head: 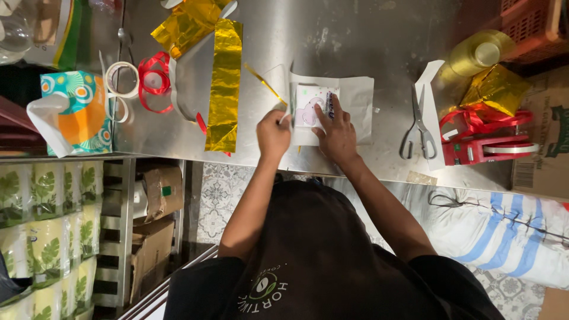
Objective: The person wraps a small rectangular box with gold foil paper on a stainless steel table. They fold the paper around the box, tuck the edges, and smooth the surface to create a neat package.
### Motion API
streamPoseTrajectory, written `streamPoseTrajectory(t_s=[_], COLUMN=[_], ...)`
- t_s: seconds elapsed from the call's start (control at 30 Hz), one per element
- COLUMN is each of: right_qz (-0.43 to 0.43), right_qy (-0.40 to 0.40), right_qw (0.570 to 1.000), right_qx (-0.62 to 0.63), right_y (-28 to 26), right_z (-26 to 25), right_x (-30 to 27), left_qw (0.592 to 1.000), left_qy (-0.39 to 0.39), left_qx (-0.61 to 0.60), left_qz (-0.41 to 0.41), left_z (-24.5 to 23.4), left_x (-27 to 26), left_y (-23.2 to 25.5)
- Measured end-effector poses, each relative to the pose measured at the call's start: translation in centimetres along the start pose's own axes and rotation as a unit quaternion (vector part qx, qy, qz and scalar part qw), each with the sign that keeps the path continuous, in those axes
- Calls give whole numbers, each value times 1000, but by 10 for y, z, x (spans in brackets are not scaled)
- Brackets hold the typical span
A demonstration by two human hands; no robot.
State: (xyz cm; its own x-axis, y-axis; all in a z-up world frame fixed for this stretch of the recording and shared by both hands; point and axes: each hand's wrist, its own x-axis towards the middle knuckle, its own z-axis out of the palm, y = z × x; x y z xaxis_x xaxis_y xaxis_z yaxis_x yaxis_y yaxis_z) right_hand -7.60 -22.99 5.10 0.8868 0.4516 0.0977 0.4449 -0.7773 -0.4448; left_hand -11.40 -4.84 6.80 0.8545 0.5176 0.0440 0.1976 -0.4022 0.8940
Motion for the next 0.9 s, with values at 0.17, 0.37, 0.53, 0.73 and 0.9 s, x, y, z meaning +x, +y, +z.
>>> streamPoseTrajectory(t_s=[0.17,0.37,0.53,0.73,0.9], right_qz=[1,6,1,23,41], right_qy=[7,5,7,9,45], right_qw=[1000,999,997,994,989], right_qx=[20,46,73,111,132], right_y=[1,8,9,8,15], right_z=[2,5,4,2,12], right_x=[-3,-4,-3,-7,-4], left_qw=[997,985,971,956,954], left_qy=[-14,-4,-39,-109,-185], left_qx=[35,107,151,125,126], left_qz=[65,137,181,244,197], left_z=[30,55,55,38,27], left_x=[-11,-18,-24,-11,5], left_y=[16,15,8,-8,-14])
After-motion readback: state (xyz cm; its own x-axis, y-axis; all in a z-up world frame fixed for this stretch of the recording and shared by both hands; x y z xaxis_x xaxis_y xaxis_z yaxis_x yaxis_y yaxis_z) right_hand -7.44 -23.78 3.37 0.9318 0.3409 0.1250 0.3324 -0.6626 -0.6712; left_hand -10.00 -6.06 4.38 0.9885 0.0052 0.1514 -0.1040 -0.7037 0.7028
